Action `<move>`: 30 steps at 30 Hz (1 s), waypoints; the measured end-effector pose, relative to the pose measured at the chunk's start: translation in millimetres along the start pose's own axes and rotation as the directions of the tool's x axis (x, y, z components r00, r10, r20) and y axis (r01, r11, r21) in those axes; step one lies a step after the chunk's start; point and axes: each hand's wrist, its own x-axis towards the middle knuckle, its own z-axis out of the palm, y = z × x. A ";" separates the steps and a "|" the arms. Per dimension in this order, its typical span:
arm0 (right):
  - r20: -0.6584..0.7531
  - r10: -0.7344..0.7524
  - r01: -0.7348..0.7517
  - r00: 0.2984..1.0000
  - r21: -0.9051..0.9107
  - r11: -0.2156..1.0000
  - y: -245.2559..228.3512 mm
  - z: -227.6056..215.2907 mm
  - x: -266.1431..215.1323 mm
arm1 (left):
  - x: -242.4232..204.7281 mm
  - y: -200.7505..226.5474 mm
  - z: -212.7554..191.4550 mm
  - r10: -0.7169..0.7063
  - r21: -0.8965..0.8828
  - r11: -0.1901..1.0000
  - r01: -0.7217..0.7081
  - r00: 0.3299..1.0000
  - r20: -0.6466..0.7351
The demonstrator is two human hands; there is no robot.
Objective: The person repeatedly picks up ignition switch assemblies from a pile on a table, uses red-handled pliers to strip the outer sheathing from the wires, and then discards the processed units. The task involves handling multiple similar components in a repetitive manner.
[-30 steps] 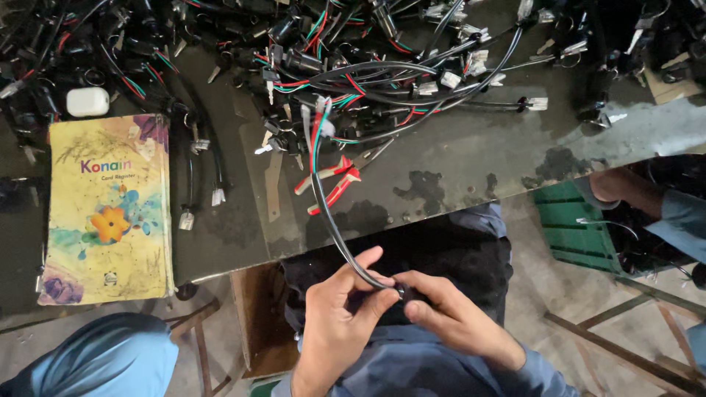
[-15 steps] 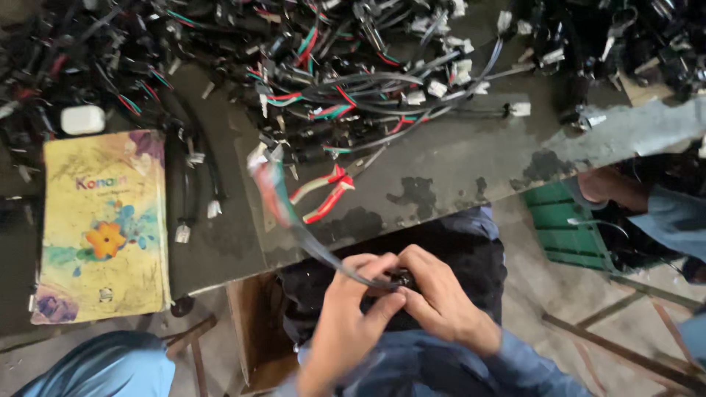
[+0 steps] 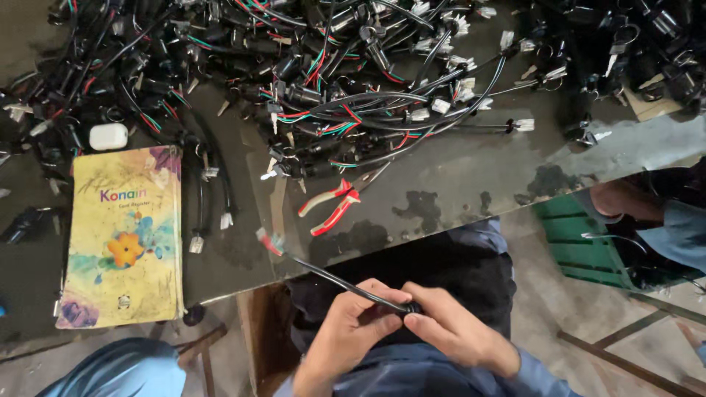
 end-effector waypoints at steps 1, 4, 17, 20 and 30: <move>0.036 0.102 -0.107 0.994 0.153 0.982 0.6 3.1 -2.0 | 0.5 -7.0 2.1 0.022 -0.148 0.989 -0.019 1.000 0.019; 0.121 0.171 -0.191 0.978 0.186 0.964 1.6 3.2 -2.2 | 3.7 -24.0 22.8 0.131 -0.375 0.915 -0.148 0.989 -0.069; -0.429 -0.027 -0.093 0.903 -0.255 0.962 -12.7 -17.0 22.8 | 74.4 67.8 -23.3 0.595 0.980 0.159 0.119 0.780 -0.192; -0.269 0.301 -0.274 0.915 0.135 0.952 -13.5 -25.4 10.1 | 33.4 43.1 -10.4 0.574 0.906 0.421 -0.036 0.784 -0.236; 0.041 0.154 -0.160 0.987 0.274 0.948 -56.0 -32.4 -6.8 | 10.6 -11.0 30.5 0.481 0.618 0.686 -0.385 0.876 0.012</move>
